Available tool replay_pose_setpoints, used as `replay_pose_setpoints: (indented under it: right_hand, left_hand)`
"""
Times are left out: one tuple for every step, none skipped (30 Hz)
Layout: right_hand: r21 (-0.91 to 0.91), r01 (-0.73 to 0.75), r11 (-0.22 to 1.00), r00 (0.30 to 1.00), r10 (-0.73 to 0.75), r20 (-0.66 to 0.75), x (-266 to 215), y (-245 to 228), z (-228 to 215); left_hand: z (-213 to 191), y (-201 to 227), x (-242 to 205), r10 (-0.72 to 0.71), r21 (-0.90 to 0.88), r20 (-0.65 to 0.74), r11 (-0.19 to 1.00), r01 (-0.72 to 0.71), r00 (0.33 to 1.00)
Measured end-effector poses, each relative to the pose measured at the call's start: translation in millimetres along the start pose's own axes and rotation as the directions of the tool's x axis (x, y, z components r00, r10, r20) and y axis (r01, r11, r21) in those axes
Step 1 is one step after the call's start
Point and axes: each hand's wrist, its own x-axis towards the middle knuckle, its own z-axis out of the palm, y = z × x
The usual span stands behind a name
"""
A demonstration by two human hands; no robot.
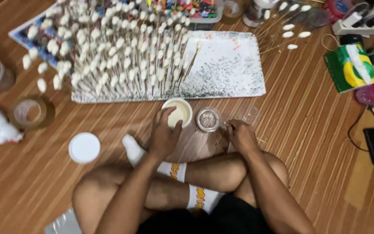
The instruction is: Dip small white lures on sticks into a bowl of white liquid and then into a small container to coat them.
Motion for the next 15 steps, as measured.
replay_pose_setpoints:
  right_hand:
    - [0.001,-0.01,1.0,1.0,0.01,-0.025,3,-6,-4]
    - [0.025,-0.013,1.0,0.999,0.014,-0.039,6,-13,-7]
    - [0.036,-0.005,0.999,1.0,0.006,-0.014,0,-16,-10]
    - [0.026,-0.003,1.0,1.0,0.003,0.0,-6,-19,-15]
    - [0.053,0.003,0.999,1.0,-0.002,-0.031,-4,-26,-18]
    - [0.079,0.011,0.997,0.998,-0.006,-0.062,-2,-33,-21]
    - [0.075,0.009,0.997,0.998,-0.004,-0.057,-4,-32,-22]
    - [0.07,0.002,0.998,0.999,0.0,-0.033,-6,-31,-22]
    - [0.072,-0.006,0.997,1.0,0.008,-0.027,0,-32,-21]
    - [0.074,-0.011,0.997,0.999,0.014,-0.04,5,-30,-18]
    - [0.071,-0.033,0.997,0.999,0.034,-0.008,2,-25,-16]
    - [0.068,-0.055,0.996,0.998,0.053,0.024,-2,-20,-15]
    - [0.072,-0.058,0.996,0.998,0.057,0.013,0,-21,-15]
    - [0.068,-0.054,0.996,0.999,0.054,0.002,2,-23,-15]
    - [0.061,-0.052,0.997,0.999,0.052,0.006,-4,-22,-14]
  left_hand:
    - [-2,4,7,0.024,-0.007,0.01,1.0,-0.024,1.0]
    - [-5,9,13,-0.048,0.006,0.046,0.999,0.048,0.998]
    - [-6,15,2,-0.159,0.021,0.063,0.987,0.158,0.985]
    - [-2,13,-10,-0.174,0.014,0.058,0.985,0.173,0.983]
    - [-1,7,-5,-0.131,0.035,0.049,0.991,0.129,0.99]
    - [-1,2,0,-0.087,0.057,0.04,0.995,0.085,0.995]
    - [-2,8,-1,-0.093,0.053,0.04,0.994,0.091,0.995]
    - [-3,13,-3,-0.129,0.052,0.045,0.991,0.127,0.991]
    - [-6,15,7,-0.148,0.054,0.056,0.988,0.145,0.987]
    - [-7,12,13,-0.135,0.053,0.063,0.99,0.132,0.989]
    - [-7,13,9,-0.147,0.068,0.065,0.988,0.142,0.987]
    - [-7,14,4,-0.158,0.083,0.067,0.985,0.152,0.985]
    - [-6,10,5,-0.147,0.084,0.073,0.986,0.141,0.987]
    - [-5,6,6,-0.136,0.077,0.07,0.988,0.131,0.988]
    - [-3,3,-3,-0.14,0.07,0.067,0.988,0.136,0.988]
